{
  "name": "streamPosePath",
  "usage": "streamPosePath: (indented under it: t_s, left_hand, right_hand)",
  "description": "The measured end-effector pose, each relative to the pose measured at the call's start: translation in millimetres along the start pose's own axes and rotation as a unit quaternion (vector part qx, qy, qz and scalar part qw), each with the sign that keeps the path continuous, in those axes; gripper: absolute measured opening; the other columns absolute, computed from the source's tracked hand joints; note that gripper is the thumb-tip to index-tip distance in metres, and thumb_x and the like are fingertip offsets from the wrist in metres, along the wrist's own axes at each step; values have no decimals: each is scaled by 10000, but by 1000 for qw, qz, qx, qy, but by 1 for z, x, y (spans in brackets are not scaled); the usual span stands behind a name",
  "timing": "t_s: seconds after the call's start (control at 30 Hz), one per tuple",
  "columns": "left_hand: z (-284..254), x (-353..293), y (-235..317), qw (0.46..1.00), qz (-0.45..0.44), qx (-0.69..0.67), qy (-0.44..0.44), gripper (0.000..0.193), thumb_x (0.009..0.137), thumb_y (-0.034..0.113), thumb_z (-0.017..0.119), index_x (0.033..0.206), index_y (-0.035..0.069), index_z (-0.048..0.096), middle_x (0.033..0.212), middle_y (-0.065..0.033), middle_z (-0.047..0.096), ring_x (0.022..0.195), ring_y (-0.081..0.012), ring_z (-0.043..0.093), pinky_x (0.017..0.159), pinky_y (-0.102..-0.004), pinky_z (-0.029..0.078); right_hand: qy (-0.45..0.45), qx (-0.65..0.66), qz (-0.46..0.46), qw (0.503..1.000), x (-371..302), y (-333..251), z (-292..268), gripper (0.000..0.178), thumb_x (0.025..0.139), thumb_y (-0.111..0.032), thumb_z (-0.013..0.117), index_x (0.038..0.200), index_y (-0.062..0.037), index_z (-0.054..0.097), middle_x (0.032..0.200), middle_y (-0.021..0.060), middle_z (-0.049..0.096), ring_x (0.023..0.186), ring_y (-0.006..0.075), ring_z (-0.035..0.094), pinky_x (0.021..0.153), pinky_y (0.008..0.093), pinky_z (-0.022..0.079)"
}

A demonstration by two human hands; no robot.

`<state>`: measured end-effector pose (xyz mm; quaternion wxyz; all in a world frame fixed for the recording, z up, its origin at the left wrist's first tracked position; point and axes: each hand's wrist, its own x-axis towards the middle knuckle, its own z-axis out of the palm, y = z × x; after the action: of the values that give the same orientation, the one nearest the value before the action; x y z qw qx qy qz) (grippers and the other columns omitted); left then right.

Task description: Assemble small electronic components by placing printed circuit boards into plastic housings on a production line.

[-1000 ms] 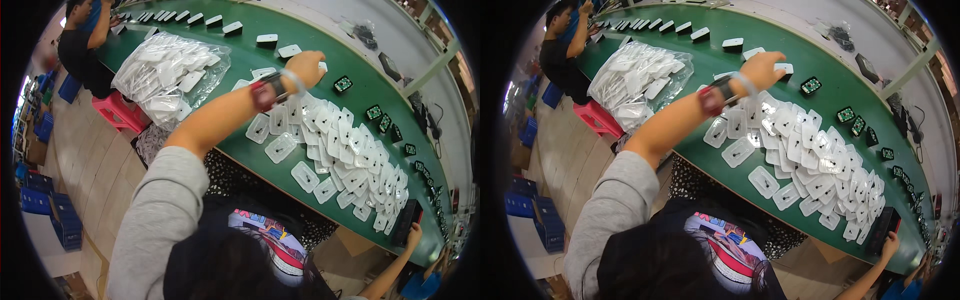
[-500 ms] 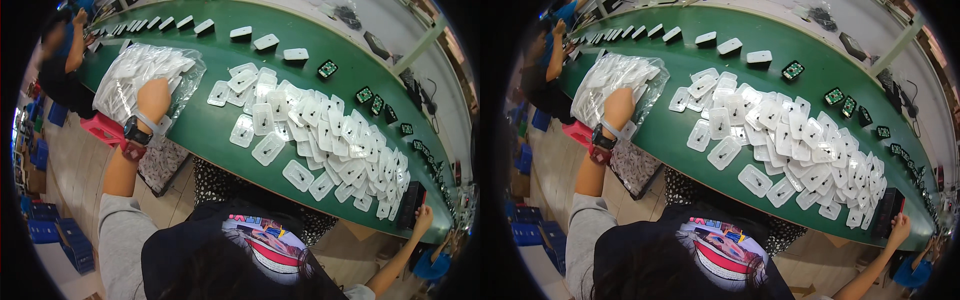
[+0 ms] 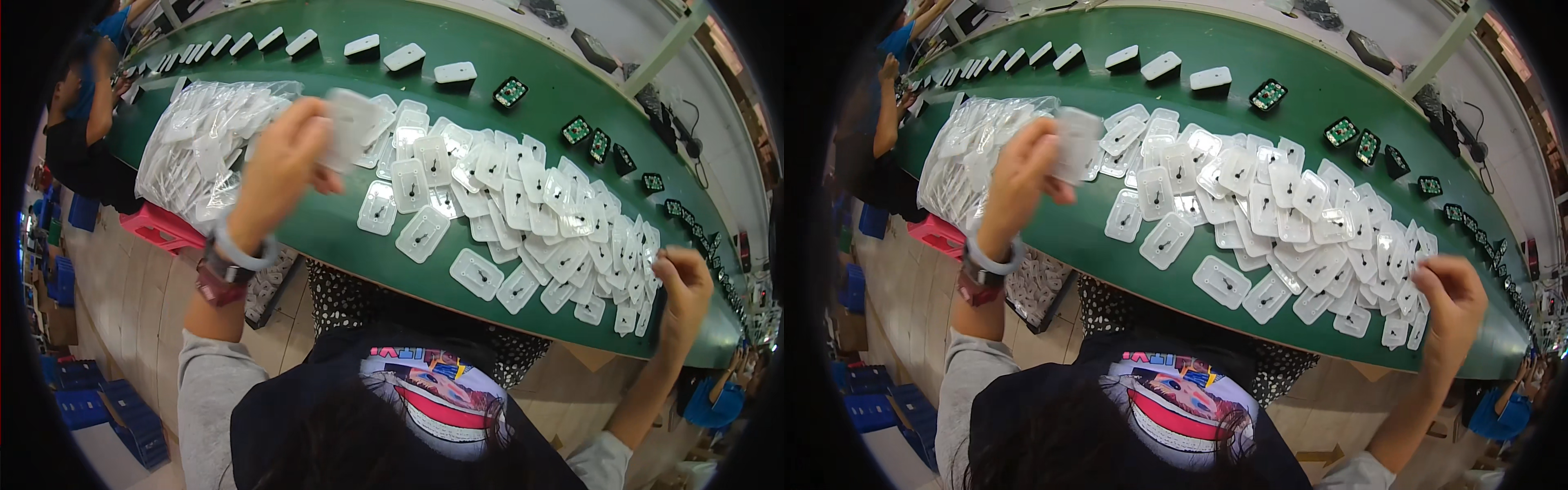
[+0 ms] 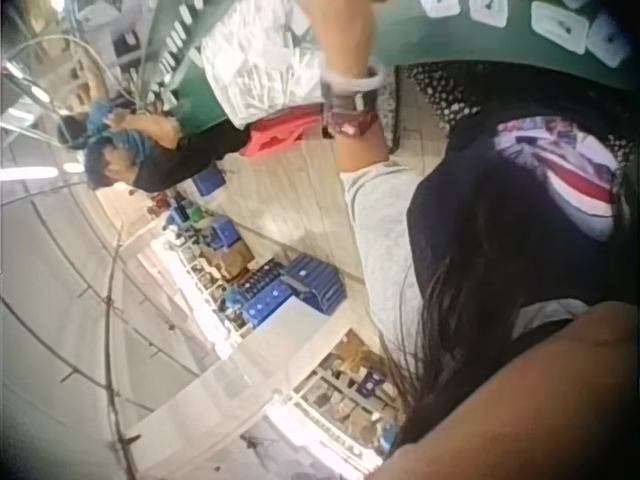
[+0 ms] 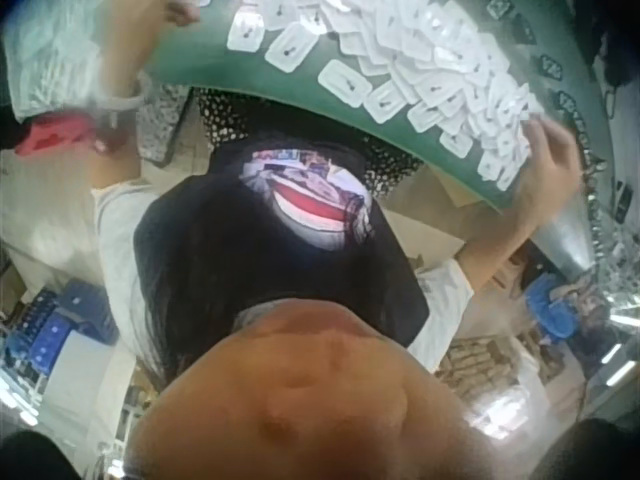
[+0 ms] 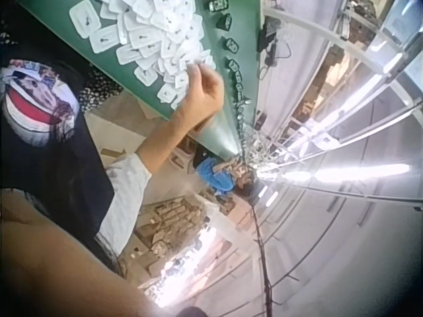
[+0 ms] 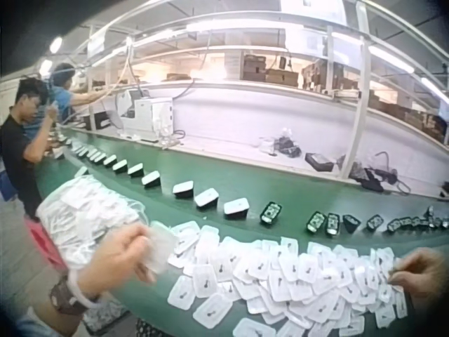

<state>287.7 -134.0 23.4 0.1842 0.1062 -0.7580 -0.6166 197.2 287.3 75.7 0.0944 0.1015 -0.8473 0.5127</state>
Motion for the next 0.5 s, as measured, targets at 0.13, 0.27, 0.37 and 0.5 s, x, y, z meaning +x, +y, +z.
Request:
streamPosePath:
  t_s: [0.13, 0.27, 0.37, 0.5]
  left_hand:
    - [63, -4, 12, 970, -43, -65, -231, 153, 897, 109, 438, 905, 10, 555, 645, -38, 552, 400, -92, 483, 397, -192, 394]
    - [88, -15, 20, 954, -35, -82, -286, 172, 942, 137, 443, 978, 9, 552, 707, -52, 572, 451, -101, 502, 403, -168, 411]
    - [101, -26, 19, 952, -31, -171, -252, 185, 906, 118, 444, 969, -10, 562, 714, -60, 582, 525, -105, 545, 441, -178, 426]
    - [104, -39, 27, 914, -115, -289, -260, 235, 915, 113, 461, 1095, -30, 516, 806, -101, 604, 598, -135, 594, 474, -172, 455]
  right_hand:
    - [-154, 140, -91, 974, -5, -41, 79, 165, 659, 128, 653, 768, 5, 650, 800, 59, 633, 699, 108, 526, 653, 203, 417]
    - [-200, 123, -130, 963, -20, -54, 104, 176, 686, 137, 629, 811, 14, 637, 846, 86, 644, 727, 122, 540, 628, 199, 422]
    - [-206, 91, -110, 968, -30, -53, 108, 179, 690, 137, 634, 826, 20, 638, 843, 94, 652, 728, 123, 545, 625, 200, 420]
    - [-188, 57, -149, 969, -40, -50, 113, 146, 707, 116, 639, 813, 15, 643, 827, 81, 642, 684, 114, 519, 586, 203, 401]
